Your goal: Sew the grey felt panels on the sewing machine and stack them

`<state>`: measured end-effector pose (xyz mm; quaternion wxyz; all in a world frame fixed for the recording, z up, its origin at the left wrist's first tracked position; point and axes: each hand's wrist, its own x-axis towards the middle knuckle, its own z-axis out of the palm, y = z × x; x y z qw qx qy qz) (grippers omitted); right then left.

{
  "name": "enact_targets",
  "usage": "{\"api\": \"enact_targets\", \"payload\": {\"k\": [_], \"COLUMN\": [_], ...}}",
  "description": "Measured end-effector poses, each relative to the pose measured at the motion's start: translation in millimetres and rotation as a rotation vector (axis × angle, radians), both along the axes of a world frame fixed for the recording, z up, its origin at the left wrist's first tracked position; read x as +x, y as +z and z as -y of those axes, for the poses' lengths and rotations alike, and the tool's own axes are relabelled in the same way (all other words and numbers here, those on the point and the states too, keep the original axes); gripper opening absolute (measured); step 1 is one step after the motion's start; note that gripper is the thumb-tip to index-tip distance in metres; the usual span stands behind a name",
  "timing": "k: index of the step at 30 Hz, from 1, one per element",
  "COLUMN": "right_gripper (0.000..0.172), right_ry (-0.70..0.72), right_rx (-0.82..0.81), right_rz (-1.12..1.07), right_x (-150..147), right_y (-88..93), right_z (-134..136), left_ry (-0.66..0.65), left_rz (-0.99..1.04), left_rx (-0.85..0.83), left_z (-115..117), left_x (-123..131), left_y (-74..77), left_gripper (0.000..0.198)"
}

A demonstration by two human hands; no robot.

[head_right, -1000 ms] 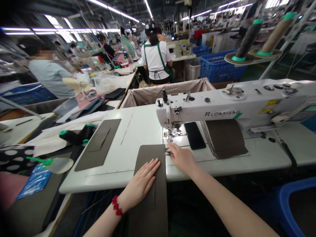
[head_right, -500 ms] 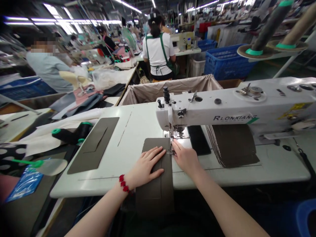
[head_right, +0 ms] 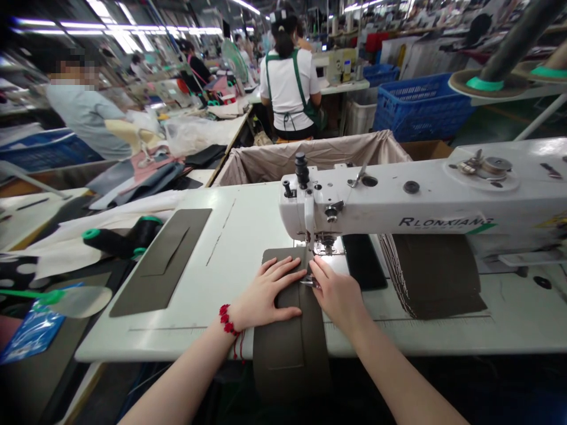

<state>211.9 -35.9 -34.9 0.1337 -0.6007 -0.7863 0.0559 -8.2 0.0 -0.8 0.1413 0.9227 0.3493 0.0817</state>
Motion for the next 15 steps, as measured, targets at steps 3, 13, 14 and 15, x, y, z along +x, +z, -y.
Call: {"api": "enact_targets", "payload": {"k": [3, 13, 14, 15], "right_gripper": [0.048, 0.048, 0.048, 0.048], "right_ry": [0.01, 0.002, 0.003, 0.003], "right_rx": [-0.008, -0.009, -0.007, -0.005], "right_rz": [-0.001, -0.005, -0.005, -0.006], "right_x": [0.0, -0.4, -0.4, -0.3], "right_y": [-0.1, -0.7, -0.9, -1.1], "right_z": [-0.4, -0.3, -0.4, -0.4], "left_ry": [-0.001, -0.029, -0.028, -0.027], "left_rz": [0.0, -0.012, -0.013, -0.011], "left_rx": [-0.002, -0.018, -0.017, -0.015], "left_z": [-0.2, -2.0, -2.1, -2.2], "left_x": [-1.3, 0.3, 0.3, 0.2], "left_y": [-0.3, -0.7, -0.9, -1.2], "left_gripper": [0.08, 0.081, 0.081, 0.081]}}
